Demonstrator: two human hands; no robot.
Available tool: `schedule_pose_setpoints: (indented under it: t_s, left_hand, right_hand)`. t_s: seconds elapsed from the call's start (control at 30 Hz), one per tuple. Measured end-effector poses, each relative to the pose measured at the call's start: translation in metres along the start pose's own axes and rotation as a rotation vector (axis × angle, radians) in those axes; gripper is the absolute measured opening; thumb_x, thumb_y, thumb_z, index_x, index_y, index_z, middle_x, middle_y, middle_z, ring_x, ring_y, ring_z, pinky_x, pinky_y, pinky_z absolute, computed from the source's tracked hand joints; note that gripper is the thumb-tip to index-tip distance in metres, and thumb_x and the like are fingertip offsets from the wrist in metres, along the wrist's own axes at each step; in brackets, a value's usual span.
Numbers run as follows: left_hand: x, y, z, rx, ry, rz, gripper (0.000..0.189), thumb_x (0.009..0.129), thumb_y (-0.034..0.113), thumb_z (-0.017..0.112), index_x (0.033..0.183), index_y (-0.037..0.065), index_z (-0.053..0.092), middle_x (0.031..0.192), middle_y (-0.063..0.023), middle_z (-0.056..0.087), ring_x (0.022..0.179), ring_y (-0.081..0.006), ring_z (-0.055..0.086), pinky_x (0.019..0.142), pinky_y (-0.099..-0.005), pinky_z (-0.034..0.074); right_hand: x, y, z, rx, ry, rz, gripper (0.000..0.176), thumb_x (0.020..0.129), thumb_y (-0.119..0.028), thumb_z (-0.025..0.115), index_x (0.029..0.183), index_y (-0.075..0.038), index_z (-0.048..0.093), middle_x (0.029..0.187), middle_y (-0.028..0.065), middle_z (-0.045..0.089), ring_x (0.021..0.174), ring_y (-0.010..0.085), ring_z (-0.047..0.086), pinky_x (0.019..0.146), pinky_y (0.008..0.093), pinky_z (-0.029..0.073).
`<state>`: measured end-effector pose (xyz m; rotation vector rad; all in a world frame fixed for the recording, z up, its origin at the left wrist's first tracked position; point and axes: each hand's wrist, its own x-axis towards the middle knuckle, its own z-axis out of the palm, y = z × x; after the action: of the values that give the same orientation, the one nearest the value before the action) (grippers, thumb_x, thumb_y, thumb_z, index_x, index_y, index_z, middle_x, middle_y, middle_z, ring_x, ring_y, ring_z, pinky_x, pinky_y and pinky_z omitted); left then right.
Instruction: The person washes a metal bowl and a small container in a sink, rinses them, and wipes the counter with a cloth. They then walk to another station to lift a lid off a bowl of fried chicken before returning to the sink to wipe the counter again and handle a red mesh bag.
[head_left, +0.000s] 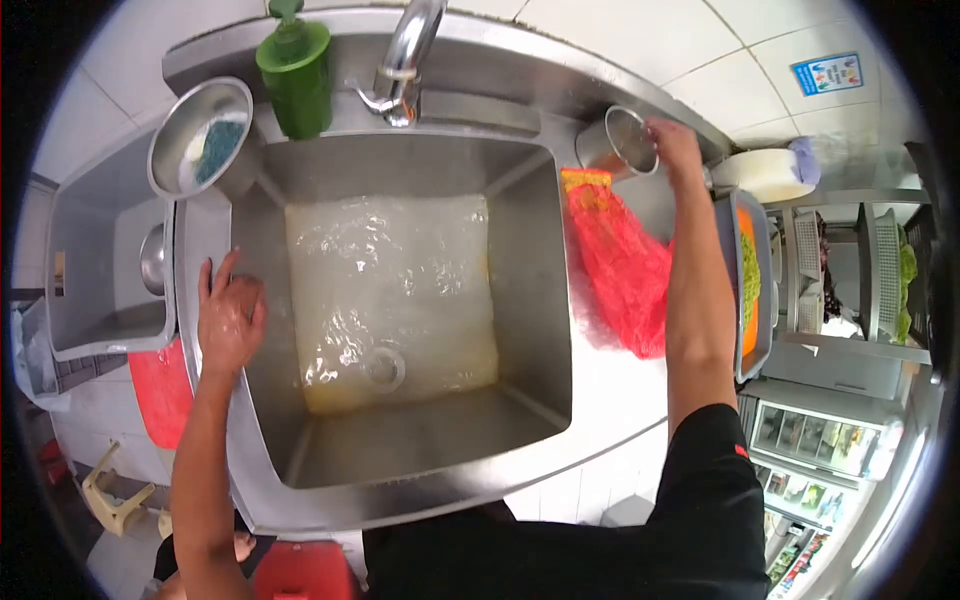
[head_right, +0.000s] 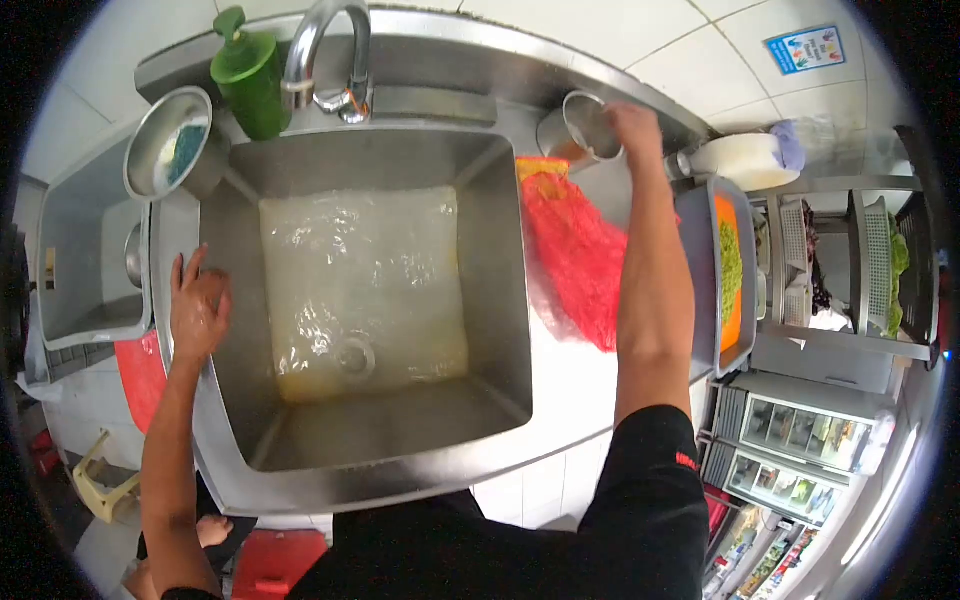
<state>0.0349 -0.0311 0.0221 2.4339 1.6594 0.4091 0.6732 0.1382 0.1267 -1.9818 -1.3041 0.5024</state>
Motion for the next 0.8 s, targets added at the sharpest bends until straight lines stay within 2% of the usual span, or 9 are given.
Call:
schedule_pose_setpoints:
  t_s: [0.07, 0.2, 0.27, 0.43, 0.5, 0.57, 0.63, 0.7, 0.8]
  left_hand:
    - [0.003, -0.002, 0.001, 0.04, 0.026, 0.021, 0.014, 0.078, 0.008, 0.059, 0.089, 0.005, 0.066, 0.096, -0.0071, 0.064, 0.129, -0.0276, 0.042, 0.114, -0.0533, 0.02]
    - [0.001, -0.002, -0.003, 0.05, 0.015, 0.022, 0.015, 0.078, 0.008, 0.059, 0.09, 0.005, 0.066, 0.096, -0.0073, 0.064, 0.129, -0.0276, 0.042, 0.113, -0.0529, 0.02]
    - [0.003, -0.001, -0.004, 0.0, -0.003, 0.0, 0.016, 0.078, 0.009, 0.058, 0.091, 0.005, 0.067, 0.096, -0.0073, 0.064, 0.129, -0.0276, 0.042, 0.114, -0.0525, 0.02]
    - [0.003, -0.002, -0.002, 0.01, -0.01, 0.009, 0.017, 0.078, 0.009, 0.059, 0.093, 0.005, 0.067, 0.098, -0.0069, 0.065, 0.13, -0.0271, 0.042, 0.114, -0.0522, 0.019]
    - [0.001, -0.008, -0.001, 0.039, 0.027, 0.003, 0.016, 0.077, 0.01, 0.06, 0.091, 0.005, 0.068, 0.095, -0.006, 0.065, 0.128, -0.026, 0.043, 0.113, -0.0521, 0.02]
    - [0.001, -0.007, -0.001, 0.014, 0.026, 0.03, 0.016, 0.077, 0.011, 0.061, 0.09, 0.006, 0.068, 0.095, -0.0051, 0.066, 0.127, -0.0249, 0.044, 0.113, -0.0521, 0.02]
    - [0.001, -0.006, -0.003, 0.014, 0.01, 0.012, 0.015, 0.077, 0.011, 0.061, 0.089, 0.006, 0.068, 0.095, -0.0047, 0.066, 0.128, -0.0245, 0.044, 0.113, -0.0522, 0.02]
    - [0.001, -0.006, -0.002, -0.006, 0.011, 0.007, 0.015, 0.077, 0.012, 0.061, 0.089, 0.007, 0.068, 0.095, -0.0041, 0.066, 0.129, -0.0236, 0.043, 0.113, -0.0523, 0.02]
    - [0.0, -0.006, -0.003, 0.032, 0.012, 0.028, 0.016, 0.078, 0.012, 0.06, 0.09, 0.007, 0.068, 0.095, -0.004, 0.066, 0.129, -0.0232, 0.042, 0.113, -0.0523, 0.02]
  right_hand:
    - [0.004, -0.004, 0.006, 0.091, -0.012, 0.017, 0.027, 0.082, -0.025, 0.063, 0.086, 0.001, 0.071, 0.076, 0.0056, 0.066, 0.068, 0.0131, 0.058, 0.066, 0.0289, 0.046]
    - [-0.009, -0.001, 0.035, -0.233, -0.186, 0.031, 0.033, 0.085, -0.034, 0.065, 0.077, -0.002, 0.067, 0.071, 0.0019, 0.06, 0.066, 0.0121, 0.053, 0.06, 0.0303, 0.041]
    - [-0.014, 0.001, 0.054, -0.492, -0.361, -0.09, 0.039, 0.081, -0.041, 0.065, 0.088, -0.003, 0.069, 0.078, 0.0153, 0.066, 0.075, 0.0231, 0.063, 0.072, 0.0367, 0.047]
    - [-0.036, -0.027, 0.072, -0.449, -0.343, -0.058, 0.037, 0.082, -0.04, 0.063, 0.092, -0.004, 0.07, 0.08, 0.0128, 0.066, 0.077, 0.0254, 0.063, 0.074, 0.0381, 0.048]
    - [-0.068, -0.064, 0.087, -0.191, 0.2, -0.281, 0.035, 0.086, -0.039, 0.062, 0.099, -0.007, 0.07, 0.079, 0.0106, 0.065, 0.071, 0.0211, 0.059, 0.072, 0.0345, 0.048]
    - [-0.113, -0.099, 0.124, -0.015, -0.237, -0.128, 0.037, 0.088, -0.039, 0.062, 0.11, -0.01, 0.067, 0.079, 0.011, 0.066, 0.071, 0.0213, 0.06, 0.071, 0.0335, 0.048]
    - [-0.154, -0.125, 0.175, -0.01, -0.512, -0.246, 0.041, 0.086, -0.038, 0.063, 0.115, -0.01, 0.064, 0.081, 0.0148, 0.067, 0.076, 0.0277, 0.065, 0.071, 0.0376, 0.05]
    - [-0.168, -0.149, 0.225, -0.061, -0.445, -0.524, 0.053, 0.088, -0.034, 0.062, 0.132, -0.006, 0.05, 0.068, 0.0076, 0.058, 0.061, 0.0144, 0.055, 0.062, 0.0331, 0.048]
    - [-0.141, -0.17, 0.29, -0.214, -0.235, -0.62, 0.059, 0.086, -0.032, 0.064, 0.136, -0.005, 0.045, 0.072, 0.01, 0.061, 0.064, 0.016, 0.059, 0.063, 0.034, 0.049]
